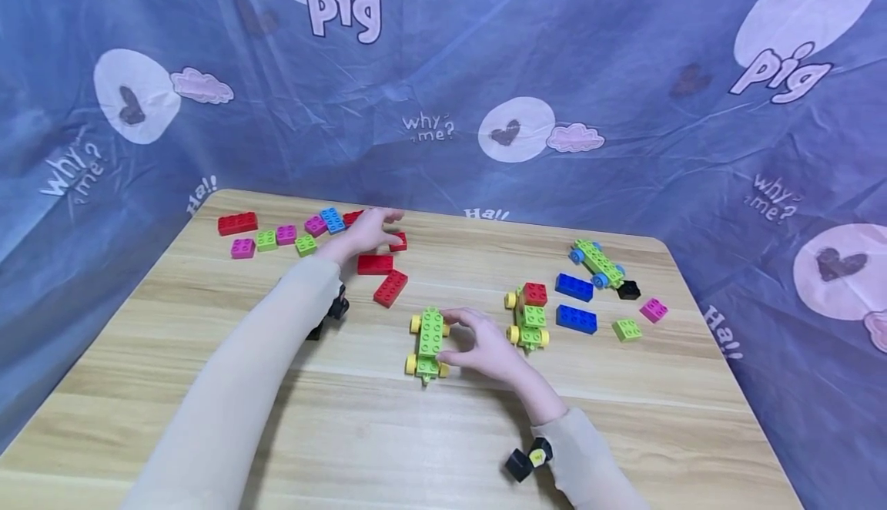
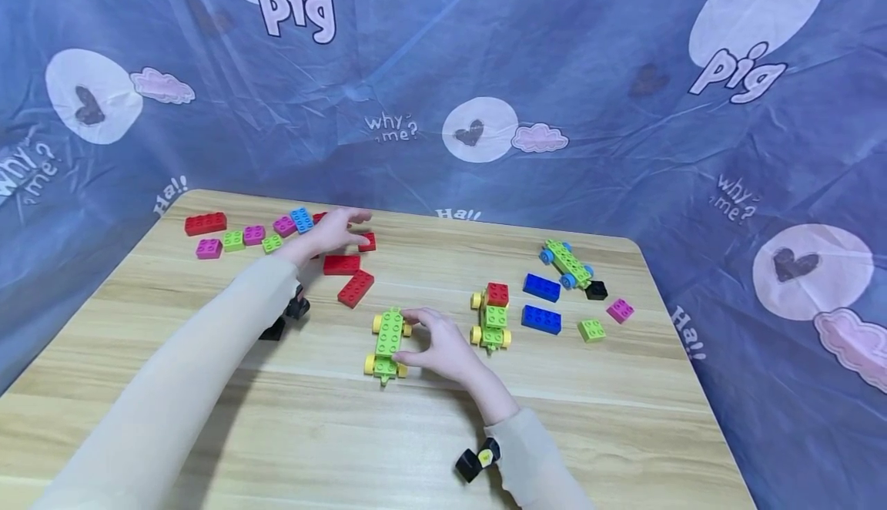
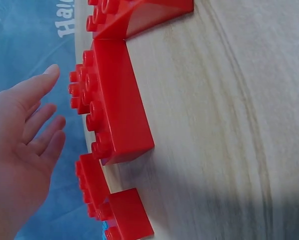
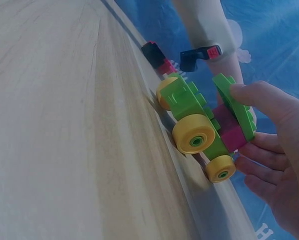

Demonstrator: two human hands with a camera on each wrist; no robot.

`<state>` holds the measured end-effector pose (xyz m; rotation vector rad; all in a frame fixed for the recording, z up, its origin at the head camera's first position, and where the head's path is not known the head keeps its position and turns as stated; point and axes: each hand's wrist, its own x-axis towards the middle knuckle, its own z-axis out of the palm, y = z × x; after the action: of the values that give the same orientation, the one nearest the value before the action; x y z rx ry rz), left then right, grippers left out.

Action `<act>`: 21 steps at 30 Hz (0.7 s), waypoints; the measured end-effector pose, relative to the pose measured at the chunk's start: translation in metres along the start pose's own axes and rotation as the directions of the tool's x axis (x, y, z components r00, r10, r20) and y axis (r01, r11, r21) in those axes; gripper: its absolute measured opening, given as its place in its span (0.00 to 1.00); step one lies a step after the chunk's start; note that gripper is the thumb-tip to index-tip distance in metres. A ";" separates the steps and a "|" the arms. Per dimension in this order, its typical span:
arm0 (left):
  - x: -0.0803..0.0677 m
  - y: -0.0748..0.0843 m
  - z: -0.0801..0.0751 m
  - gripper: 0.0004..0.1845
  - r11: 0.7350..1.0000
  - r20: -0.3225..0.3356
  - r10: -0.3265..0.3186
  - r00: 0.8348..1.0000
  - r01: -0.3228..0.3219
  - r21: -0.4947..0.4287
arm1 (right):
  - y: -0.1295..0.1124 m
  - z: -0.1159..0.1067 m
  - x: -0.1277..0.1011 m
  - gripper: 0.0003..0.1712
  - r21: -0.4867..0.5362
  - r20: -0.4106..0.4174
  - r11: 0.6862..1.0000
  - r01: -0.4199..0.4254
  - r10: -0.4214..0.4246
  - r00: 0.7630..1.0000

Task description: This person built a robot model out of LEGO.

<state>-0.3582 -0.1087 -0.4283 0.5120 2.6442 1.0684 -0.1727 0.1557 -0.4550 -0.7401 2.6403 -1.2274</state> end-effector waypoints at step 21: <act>0.009 -0.003 0.008 0.33 0.992 0.089 -0.031 0.996 0.020 0.125 | 0.001 0.000 0.000 0.41 -0.005 0.003 1.000 0.014 -0.014 1.000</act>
<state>-0.3644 -0.1020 -0.4364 0.5364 2.6408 0.8564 -0.1730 0.1559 -0.4556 -0.7614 2.6415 -1.2232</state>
